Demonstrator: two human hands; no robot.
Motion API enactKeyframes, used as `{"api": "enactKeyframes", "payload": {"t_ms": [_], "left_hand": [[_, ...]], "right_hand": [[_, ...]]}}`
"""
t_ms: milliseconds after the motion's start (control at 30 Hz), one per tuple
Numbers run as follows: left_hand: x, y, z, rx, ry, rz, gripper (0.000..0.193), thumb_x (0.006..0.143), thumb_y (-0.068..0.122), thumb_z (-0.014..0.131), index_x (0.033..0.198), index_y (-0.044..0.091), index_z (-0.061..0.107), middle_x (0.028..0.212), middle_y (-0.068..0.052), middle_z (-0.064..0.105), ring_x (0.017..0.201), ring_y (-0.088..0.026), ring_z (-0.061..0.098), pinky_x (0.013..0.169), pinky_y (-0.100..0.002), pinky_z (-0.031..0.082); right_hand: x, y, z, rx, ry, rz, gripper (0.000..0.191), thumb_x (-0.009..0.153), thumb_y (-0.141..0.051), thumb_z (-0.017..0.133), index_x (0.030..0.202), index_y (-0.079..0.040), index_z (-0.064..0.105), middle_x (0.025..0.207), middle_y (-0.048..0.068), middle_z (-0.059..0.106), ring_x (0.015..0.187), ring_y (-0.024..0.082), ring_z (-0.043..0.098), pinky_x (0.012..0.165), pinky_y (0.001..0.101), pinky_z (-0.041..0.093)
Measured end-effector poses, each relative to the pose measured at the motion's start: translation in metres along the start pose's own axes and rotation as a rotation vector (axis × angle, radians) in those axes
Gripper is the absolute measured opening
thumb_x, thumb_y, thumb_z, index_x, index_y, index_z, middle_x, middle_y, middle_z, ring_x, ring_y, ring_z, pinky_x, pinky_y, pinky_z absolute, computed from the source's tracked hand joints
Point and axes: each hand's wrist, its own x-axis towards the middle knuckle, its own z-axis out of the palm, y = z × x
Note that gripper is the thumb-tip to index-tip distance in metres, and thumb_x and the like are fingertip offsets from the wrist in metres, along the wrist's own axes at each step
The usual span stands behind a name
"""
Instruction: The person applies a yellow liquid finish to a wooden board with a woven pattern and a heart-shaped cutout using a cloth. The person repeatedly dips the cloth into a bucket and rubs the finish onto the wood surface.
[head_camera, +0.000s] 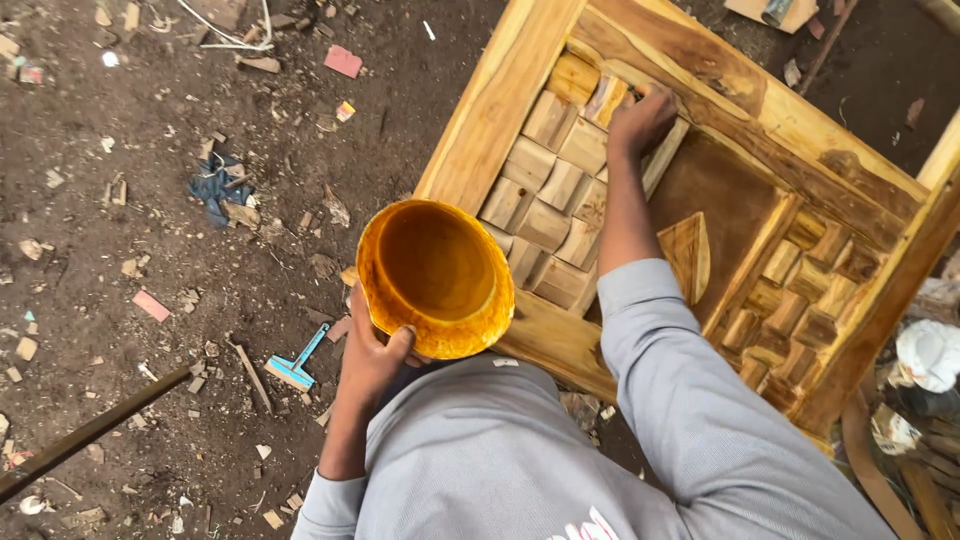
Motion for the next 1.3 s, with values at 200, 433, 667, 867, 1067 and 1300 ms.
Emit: {"api": "enactKeyframes", "payload": {"t_ms": [200,433,667,867,1067,1300], "left_hand": [[0.001,0.013,-0.001,-0.063,-0.010,-0.032,0.099,0.076,0.009,0.063,0.163,0.009,0.017,0.155,-0.020,0.039,0.131,-0.035,0.050,0.103,-0.043,0.043],[0.004,0.020,-0.001,0.189,0.010,0.149,0.106,0.078,-0.001,0.069,0.165,0.009,0.009,0.144,-0.028,0.049,0.108,-0.042,0.064,0.082,-0.045,0.056],[0.007,0.011,0.002,0.096,-0.056,0.190,0.103,0.084,-0.003,0.070,0.168,0.006,0.010,0.154,-0.030,0.042,0.132,-0.040,0.055,0.097,-0.040,0.057],[0.011,0.020,-0.002,-0.061,-0.091,-0.215,0.100,0.075,0.009,0.063,0.160,0.013,0.013,0.150,-0.018,0.044,0.124,-0.030,0.062,0.085,-0.037,0.064],[0.013,0.031,-0.005,-0.010,-0.104,-0.084,0.101,0.074,0.009,0.065,0.161,0.012,0.014,0.151,-0.020,0.044,0.127,-0.031,0.059,0.090,-0.034,0.062],[0.014,0.017,-0.005,-0.099,-0.138,-0.096,0.105,0.078,0.010,0.068,0.167,0.013,0.012,0.150,-0.023,0.050,0.107,-0.041,0.069,0.082,-0.044,0.063]], "right_hand": [[-0.039,0.020,-0.020,0.114,-0.121,-0.409,0.020,0.077,0.001,0.085,0.095,-0.002,0.077,0.102,0.017,0.071,0.096,0.037,0.069,0.086,0.0440,0.055],[0.004,0.023,-0.013,0.163,-0.105,-0.632,0.023,0.079,0.001,0.087,0.100,-0.002,0.077,0.104,0.017,0.074,0.098,0.035,0.069,0.086,0.0432,0.054],[0.002,0.019,0.004,0.054,-0.117,-0.602,0.023,0.084,-0.007,0.084,0.106,-0.006,0.080,0.103,0.015,0.074,0.102,0.037,0.066,0.089,0.0460,0.054],[-0.015,0.023,-0.018,0.021,-0.248,-0.782,0.041,0.078,-0.028,0.094,0.106,-0.003,0.076,0.118,0.014,0.070,0.112,0.038,0.062,0.095,0.0479,0.051],[-0.001,0.036,-0.023,0.172,-0.359,-0.555,0.064,0.090,-0.015,0.086,0.146,0.001,0.057,0.139,0.019,0.060,0.128,0.034,0.058,0.108,0.0452,0.053],[-0.015,0.009,0.012,-0.187,-0.210,-0.581,0.052,0.089,-0.006,0.080,0.138,-0.002,0.062,0.138,0.016,0.057,0.125,0.033,0.054,0.101,0.0412,0.053]]}}
